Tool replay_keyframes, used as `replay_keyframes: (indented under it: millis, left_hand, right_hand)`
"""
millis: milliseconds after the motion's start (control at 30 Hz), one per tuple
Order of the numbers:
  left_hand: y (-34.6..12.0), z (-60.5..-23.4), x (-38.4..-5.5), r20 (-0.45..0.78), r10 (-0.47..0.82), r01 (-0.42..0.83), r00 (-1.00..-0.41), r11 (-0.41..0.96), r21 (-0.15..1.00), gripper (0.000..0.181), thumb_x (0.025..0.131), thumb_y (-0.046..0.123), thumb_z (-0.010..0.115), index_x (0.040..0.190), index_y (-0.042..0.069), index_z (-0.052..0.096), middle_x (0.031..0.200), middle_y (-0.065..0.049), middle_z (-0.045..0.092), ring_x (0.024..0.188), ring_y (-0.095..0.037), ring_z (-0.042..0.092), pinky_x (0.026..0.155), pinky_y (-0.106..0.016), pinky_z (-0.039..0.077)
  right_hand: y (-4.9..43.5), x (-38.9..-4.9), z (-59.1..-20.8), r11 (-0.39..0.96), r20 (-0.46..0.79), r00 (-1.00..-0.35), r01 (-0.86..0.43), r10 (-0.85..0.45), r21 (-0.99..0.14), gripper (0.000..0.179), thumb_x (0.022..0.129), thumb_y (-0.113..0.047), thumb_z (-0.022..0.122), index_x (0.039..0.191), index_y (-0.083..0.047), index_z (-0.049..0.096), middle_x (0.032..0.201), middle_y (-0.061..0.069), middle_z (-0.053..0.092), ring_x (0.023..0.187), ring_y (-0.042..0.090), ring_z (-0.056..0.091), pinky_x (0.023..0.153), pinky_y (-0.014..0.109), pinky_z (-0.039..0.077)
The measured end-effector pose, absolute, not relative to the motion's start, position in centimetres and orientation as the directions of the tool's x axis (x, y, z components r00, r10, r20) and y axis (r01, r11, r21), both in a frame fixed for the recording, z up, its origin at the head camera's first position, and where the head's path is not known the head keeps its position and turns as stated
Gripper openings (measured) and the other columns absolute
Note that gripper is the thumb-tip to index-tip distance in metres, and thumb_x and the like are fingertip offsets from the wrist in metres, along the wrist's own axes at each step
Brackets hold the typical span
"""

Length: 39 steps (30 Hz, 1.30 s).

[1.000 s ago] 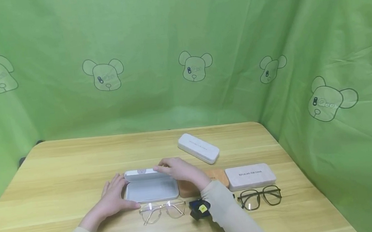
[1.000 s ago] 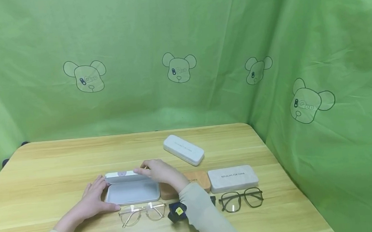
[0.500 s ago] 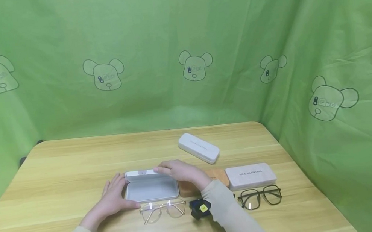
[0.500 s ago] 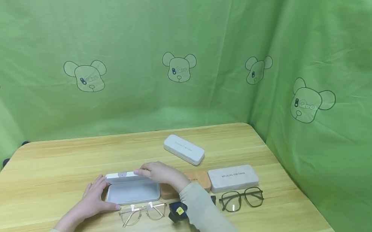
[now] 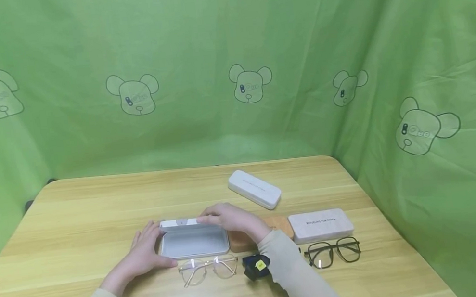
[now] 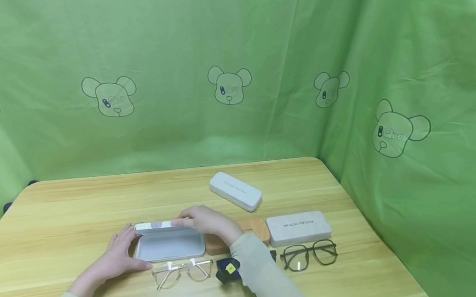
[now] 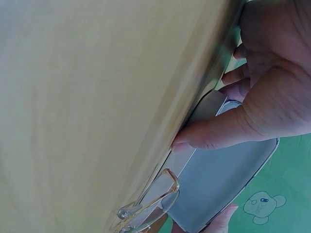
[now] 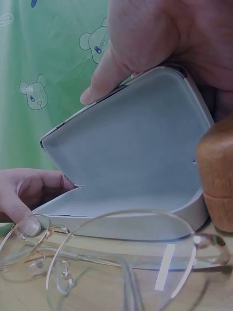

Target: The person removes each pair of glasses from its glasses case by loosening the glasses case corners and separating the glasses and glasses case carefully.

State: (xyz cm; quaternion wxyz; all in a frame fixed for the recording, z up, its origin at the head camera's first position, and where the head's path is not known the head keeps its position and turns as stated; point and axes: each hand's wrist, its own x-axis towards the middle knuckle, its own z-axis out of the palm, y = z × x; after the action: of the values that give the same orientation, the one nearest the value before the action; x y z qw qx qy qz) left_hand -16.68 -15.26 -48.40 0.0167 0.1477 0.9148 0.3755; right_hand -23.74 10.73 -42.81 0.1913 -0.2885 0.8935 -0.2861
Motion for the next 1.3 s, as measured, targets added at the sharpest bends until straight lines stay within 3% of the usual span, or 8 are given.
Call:
replay_keyframes:
  millis: [333,500,600,800,1300]
  left_hand:
    - [-15.20,-48.36,-16.72,0.084,0.271,0.252,-0.959,0.678,0.690,0.079,0.059,0.036,0.088,0.124,0.003,0.058,0.151,-0.031,0.035,0.143,-0.055,0.014,0.112,-0.075,-0.002]
    - [-15.20,-48.16,-16.65,0.076,0.271,0.247,-0.960,0.681,0.689,0.086,0.058,0.037,0.089,0.128,0.000,0.055,0.151,-0.030,0.034,0.143,-0.054,0.014,0.112,-0.074,-0.001]
    - [-15.21,-48.14,-16.61,0.063,0.266,0.234,-0.962,0.684,0.691,0.094,0.059,0.037,0.089,0.133,-0.005,0.050,0.152,-0.029,0.034,0.144,-0.053,0.012,0.113,-0.073,-0.002]
    - [-15.19,-48.28,-16.64,0.059,0.265,0.230,-0.963,0.683,0.693,0.087,0.059,0.037,0.088,0.127,-0.004,0.053,0.152,-0.029,0.033,0.144,-0.053,0.012,0.114,-0.072,-0.002]
    - [-15.07,-47.95,-16.60,0.060,0.269,0.235,-0.961,0.687,0.687,0.094,0.058,0.038,0.088,0.134,-0.003,0.050,0.153,-0.028,0.034,0.144,-0.053,0.014,0.113,-0.073,0.000]
  right_hand:
    - [10.83,-23.82,-42.91,0.664,-0.171,-0.777,-0.376,-0.606,-0.646,0.044,0.094,-0.048,0.056,0.121,-0.015,0.068,0.125,0.005,0.068,0.120,0.023,0.061,0.105,0.042,0.048]
    - [10.88,-23.69,-42.80,0.668,-0.189,-0.775,-0.360,-0.603,-0.651,0.046,0.091,-0.049,0.061,0.122,-0.015,0.067,0.128,0.005,0.067,0.123,0.024,0.059,0.107,0.043,0.046]
    - [10.92,-23.67,-42.72,0.669,-0.192,-0.763,-0.380,-0.617,-0.638,0.048,0.090,-0.048,0.063,0.124,-0.013,0.066,0.128,0.006,0.066,0.121,0.023,0.060,0.106,0.040,0.047]
    - [11.02,-23.76,-42.76,0.666,-0.188,-0.735,-0.435,-0.651,-0.605,0.054,0.087,-0.050,0.067,0.125,-0.013,0.065,0.124,0.006,0.069,0.112,0.020,0.066,0.098,0.033,0.053]
    - [10.98,-23.40,-42.84,0.638,-0.123,-0.705,-0.536,-0.699,-0.553,0.056,0.076,-0.049,0.078,0.119,-0.015,0.069,0.122,0.002,0.070,0.112,0.014,0.065,0.100,0.027,0.051]
